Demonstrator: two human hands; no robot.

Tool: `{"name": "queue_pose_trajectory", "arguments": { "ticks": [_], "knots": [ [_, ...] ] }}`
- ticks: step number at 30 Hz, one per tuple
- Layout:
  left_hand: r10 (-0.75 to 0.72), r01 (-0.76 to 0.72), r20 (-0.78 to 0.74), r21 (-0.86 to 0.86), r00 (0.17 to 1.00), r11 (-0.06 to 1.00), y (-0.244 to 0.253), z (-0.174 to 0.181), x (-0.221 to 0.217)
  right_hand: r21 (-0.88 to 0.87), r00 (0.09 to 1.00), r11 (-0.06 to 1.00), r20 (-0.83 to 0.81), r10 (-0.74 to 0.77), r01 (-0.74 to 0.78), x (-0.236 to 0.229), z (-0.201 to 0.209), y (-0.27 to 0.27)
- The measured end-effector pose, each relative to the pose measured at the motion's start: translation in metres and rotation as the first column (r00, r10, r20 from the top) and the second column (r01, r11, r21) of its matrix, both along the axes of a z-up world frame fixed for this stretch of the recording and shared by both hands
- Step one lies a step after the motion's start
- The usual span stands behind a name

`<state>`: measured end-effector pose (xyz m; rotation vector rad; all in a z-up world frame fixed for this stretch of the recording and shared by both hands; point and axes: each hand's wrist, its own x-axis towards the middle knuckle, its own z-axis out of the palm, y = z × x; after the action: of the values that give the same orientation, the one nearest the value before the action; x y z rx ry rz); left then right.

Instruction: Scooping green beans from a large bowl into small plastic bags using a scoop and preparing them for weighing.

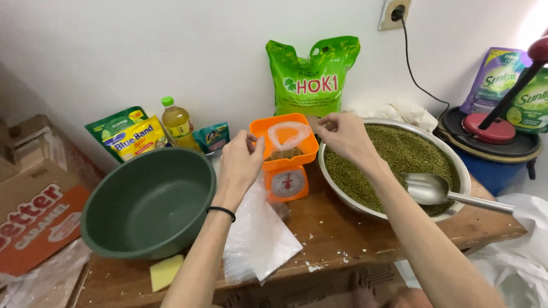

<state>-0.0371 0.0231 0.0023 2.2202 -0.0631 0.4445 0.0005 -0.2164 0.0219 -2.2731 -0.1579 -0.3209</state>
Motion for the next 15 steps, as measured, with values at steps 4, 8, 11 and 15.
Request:
{"name": "queue_pose_trajectory", "arguments": {
  "ticks": [4, 8, 11, 15],
  "knots": [
    [-0.003, 0.003, 0.004, -0.005, 1.0, 1.0, -0.002, 0.0, 0.02, -0.005, 1.0, 1.0, -0.005, -0.01, 0.01, 0.007, 0.003, 0.009],
    [-0.015, 0.015, -0.007, 0.012, 1.0, 1.0, -0.009, 0.005, 0.026, -0.028, 1.0, 1.0, -0.014, 0.0, 0.0, 0.021, -0.002, 0.018],
    [-0.03, 0.03, -0.03, 0.002, 0.999, 1.0, -0.018, 0.008, 0.027, -0.036, 0.999, 0.999, -0.047, -0.002, 0.001, 0.031, -0.008, 0.017],
    [-0.034, 0.035, -0.076, 0.012, 0.997, 0.999, -0.023, 0.005, 0.033, -0.025, 0.996, 0.999, -0.082, 0.026, -0.028, 0.023, -0.007, 0.027]
  ]
}}
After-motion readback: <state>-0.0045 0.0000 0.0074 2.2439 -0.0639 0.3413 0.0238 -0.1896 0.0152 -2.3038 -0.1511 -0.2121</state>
